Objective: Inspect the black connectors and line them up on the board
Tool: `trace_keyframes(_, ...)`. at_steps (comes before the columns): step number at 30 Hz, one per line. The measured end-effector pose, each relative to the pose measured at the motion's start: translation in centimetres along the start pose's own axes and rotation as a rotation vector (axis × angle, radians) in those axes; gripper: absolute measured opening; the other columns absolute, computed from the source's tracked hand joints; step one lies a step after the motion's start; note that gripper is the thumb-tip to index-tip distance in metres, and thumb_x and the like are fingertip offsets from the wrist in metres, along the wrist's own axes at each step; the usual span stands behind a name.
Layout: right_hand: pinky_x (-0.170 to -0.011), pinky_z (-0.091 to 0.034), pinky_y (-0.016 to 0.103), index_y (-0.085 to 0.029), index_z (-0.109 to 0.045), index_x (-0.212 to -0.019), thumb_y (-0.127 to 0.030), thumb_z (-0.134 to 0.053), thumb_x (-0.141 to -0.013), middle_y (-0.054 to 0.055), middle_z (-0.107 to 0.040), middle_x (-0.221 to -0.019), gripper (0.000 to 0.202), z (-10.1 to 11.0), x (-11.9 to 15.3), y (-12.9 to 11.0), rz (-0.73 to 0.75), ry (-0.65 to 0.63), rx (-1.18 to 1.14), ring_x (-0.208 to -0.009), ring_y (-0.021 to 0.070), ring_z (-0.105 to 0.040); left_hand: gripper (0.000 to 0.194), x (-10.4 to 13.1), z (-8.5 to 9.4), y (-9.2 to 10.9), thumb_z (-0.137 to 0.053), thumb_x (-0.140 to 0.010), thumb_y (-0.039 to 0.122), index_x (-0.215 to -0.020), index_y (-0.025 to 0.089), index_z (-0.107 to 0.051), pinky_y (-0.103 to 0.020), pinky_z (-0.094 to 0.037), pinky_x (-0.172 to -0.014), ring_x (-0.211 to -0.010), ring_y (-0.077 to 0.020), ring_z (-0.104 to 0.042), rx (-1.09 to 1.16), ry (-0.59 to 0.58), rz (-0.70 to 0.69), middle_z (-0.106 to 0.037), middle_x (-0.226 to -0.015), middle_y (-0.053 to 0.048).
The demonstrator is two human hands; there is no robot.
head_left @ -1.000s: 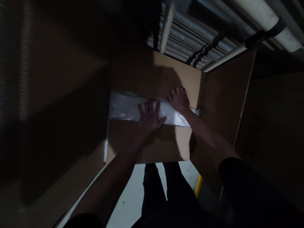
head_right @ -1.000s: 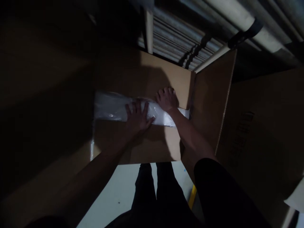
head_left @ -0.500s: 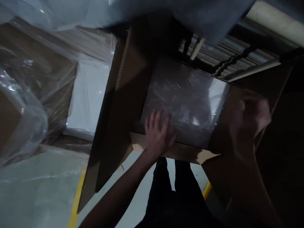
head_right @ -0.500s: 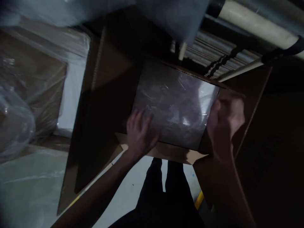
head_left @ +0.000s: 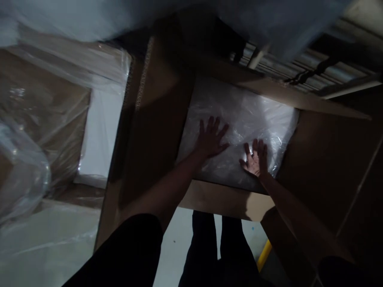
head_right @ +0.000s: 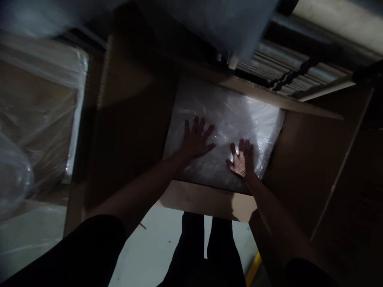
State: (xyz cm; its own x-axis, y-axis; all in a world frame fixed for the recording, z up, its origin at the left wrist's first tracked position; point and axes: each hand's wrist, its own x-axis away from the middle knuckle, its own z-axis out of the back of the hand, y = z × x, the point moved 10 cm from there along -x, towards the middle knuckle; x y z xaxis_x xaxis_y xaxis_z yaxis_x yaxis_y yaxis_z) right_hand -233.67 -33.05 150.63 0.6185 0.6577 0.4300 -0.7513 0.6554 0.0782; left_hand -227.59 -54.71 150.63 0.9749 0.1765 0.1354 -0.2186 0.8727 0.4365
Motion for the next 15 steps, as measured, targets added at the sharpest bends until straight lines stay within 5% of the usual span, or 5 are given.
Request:
trace_keyframes(10,-0.128,-0.025,0.071,-0.023,-0.043,-0.173,-0.062,-0.046,-0.102,0.019,-0.036,-0.177,0.081,1.6,2.9,-1.4,-0.016,0.068,-0.065,-0.168,0.0488,-0.018,0.091,1.6,-0.5,1.0,-0.053,-0.105,0.066,-0.178,0.019,-0.025,-0.072,0.009,-0.133,-0.172,-0.0445,0.005,-0.017,-0.059,0.014,-0.002,-0.185,-0.022)
trace_keyframes(15,-0.131,-0.023,0.07,-0.016,-0.041,-0.173,-0.052,-0.049,-0.106,0.022,-0.028,-0.18,0.077,2.3,2.5,-2.6,-0.015,0.004,-0.015,-0.168,0.0491,-0.02,0.091,1.7,-0.4,1.2,-0.054,-0.104,0.067,-0.176,0.017,-0.029,-0.074,0.005,-0.133,-0.171,-0.0465,0.002,-0.034,-0.047,-0.017,-0.007,-0.183,-0.026)
